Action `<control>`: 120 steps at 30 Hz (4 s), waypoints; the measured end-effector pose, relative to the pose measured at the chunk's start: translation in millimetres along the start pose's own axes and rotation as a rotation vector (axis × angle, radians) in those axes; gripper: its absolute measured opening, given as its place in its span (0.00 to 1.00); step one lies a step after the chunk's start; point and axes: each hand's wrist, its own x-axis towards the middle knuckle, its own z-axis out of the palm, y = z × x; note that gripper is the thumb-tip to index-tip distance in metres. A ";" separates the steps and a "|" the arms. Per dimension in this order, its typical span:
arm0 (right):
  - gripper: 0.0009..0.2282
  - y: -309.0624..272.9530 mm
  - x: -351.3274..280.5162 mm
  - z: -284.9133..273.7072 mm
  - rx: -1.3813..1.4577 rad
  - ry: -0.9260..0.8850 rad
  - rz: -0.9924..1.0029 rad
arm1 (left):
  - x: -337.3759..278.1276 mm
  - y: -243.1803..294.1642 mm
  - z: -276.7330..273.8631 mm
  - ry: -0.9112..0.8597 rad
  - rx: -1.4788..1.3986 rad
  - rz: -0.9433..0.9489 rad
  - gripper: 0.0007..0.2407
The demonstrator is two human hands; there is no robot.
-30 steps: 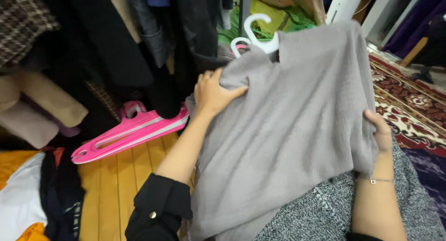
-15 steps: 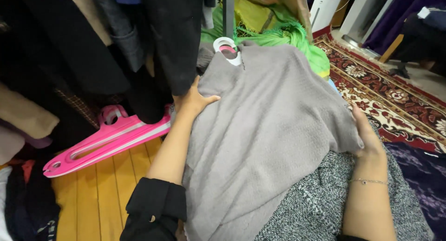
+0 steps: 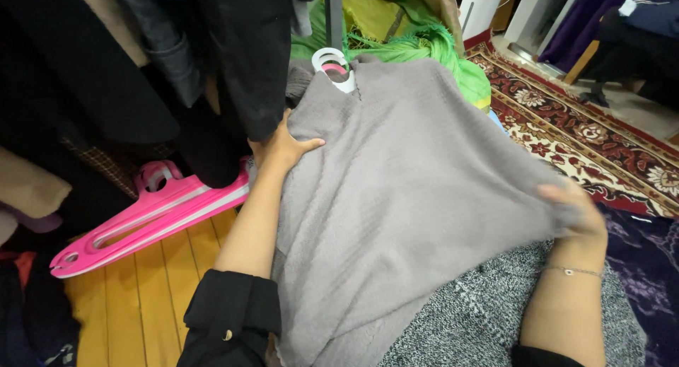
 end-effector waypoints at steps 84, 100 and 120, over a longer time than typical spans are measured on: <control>0.12 25.7 -205.6 -153.8 -0.576 0.607 0.060 | -453.2 49.7 102.5 -1.116 -0.346 1.408 0.11; 0.11 56.2 -188.5 -171.7 -1.056 0.811 -0.197 | -432.4 86.4 47.5 -1.029 -0.240 1.259 0.20; 0.29 -61.6 -123.5 77.4 -1.433 0.212 0.273 | -355.1 76.2 66.5 -0.626 -0.565 1.147 0.27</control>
